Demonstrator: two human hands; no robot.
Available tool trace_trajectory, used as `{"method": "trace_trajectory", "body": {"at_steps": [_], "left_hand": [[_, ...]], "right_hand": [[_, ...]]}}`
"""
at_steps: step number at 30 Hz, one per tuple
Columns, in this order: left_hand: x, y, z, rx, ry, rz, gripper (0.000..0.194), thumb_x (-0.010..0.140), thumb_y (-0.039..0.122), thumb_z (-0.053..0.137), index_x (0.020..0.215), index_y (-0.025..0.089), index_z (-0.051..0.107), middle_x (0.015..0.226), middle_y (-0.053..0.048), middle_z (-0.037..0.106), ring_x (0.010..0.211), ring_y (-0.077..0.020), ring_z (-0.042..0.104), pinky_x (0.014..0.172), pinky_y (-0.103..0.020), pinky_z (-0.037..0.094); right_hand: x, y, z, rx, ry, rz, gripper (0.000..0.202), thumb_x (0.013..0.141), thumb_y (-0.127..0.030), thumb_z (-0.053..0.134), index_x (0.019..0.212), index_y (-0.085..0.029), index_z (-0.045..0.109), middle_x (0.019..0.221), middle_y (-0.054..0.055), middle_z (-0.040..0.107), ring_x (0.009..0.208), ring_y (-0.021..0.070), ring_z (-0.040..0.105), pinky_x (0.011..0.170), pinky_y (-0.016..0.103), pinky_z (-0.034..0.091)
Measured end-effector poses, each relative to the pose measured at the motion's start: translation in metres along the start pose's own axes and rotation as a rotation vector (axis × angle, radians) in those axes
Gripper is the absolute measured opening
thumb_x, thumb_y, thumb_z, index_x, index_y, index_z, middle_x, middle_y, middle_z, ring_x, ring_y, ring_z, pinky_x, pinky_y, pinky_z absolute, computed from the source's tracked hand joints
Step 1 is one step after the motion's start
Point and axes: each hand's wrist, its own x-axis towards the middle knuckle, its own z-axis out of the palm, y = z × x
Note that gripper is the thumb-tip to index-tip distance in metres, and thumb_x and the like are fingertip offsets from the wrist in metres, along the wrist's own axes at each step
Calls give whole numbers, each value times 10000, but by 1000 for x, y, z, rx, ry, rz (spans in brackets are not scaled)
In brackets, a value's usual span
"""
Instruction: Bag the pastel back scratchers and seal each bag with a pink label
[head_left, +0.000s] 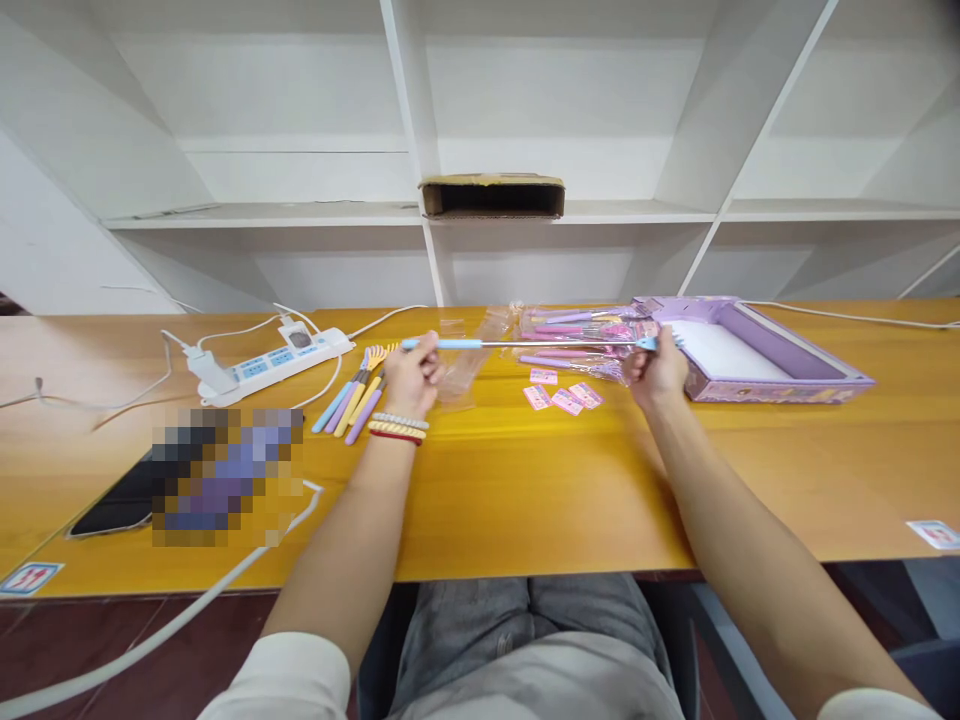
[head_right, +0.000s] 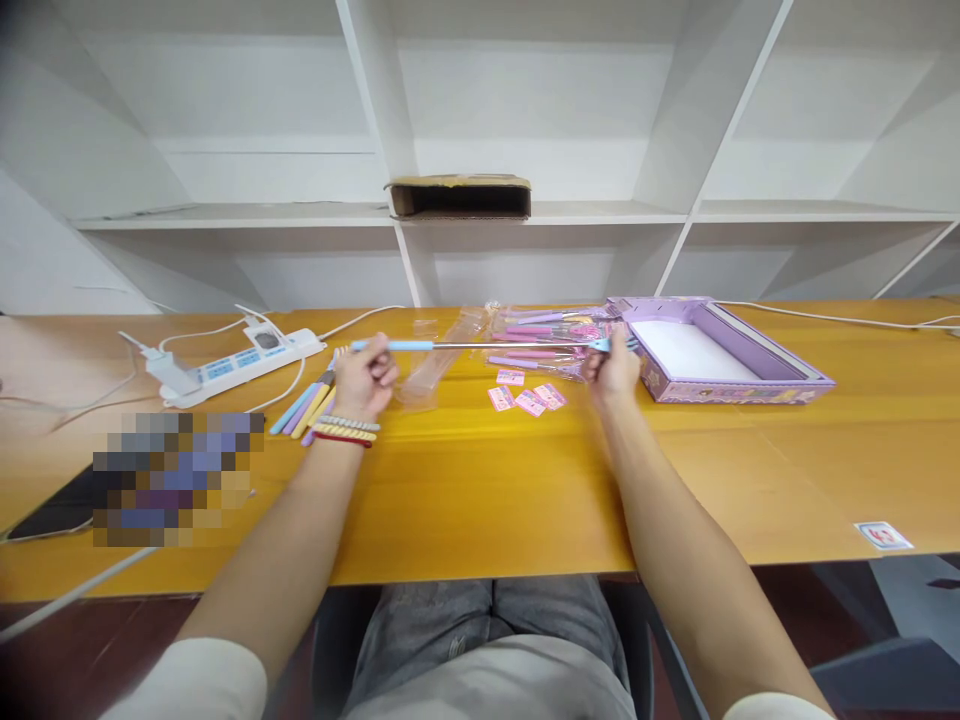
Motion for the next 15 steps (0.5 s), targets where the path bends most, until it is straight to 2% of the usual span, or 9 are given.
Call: {"method": "trace_trajectory", "body": {"at_steps": [3, 6, 12, 15], "left_hand": [[14, 20, -23, -75, 174, 91, 293, 648, 293, 699, 613, 162, 439, 448, 85, 331, 357, -2, 239, 337, -146, 202], [26, 32, -45, -66, 332, 176, 320, 728, 390, 628, 619, 185, 408, 436, 85, 299, 345, -14, 218, 339, -166, 208], [40, 41, -84, 6, 498, 292, 393, 760, 439, 560, 566, 197, 318, 429, 76, 290, 350, -27, 263, 364, -193, 200], [44, 43, -94, 33, 536, 305, 418, 744, 442, 562, 553, 200, 280, 435, 70, 306, 364, -32, 275, 374, -209, 197]], "right_hand": [[19, -11, -23, 84, 161, -73, 416, 785, -530, 485, 600, -198, 316, 390, -96, 331, 309, 32, 287, 298, 153, 213], [29, -20, -38, 78, 235, -125, 364, 804, -436, 509, 614, -202, 305, 410, -99, 308, 329, 32, 274, 307, 152, 214], [31, -34, -52, -13, 405, -179, 241, 851, -321, 443, 675, -227, 308, 507, -75, 328, 381, 26, 305, 354, 192, 224], [33, -35, -55, -14, 452, -192, 221, 833, -308, 462, 699, -231, 304, 544, -75, 325, 410, 20, 304, 369, 197, 216]]}}
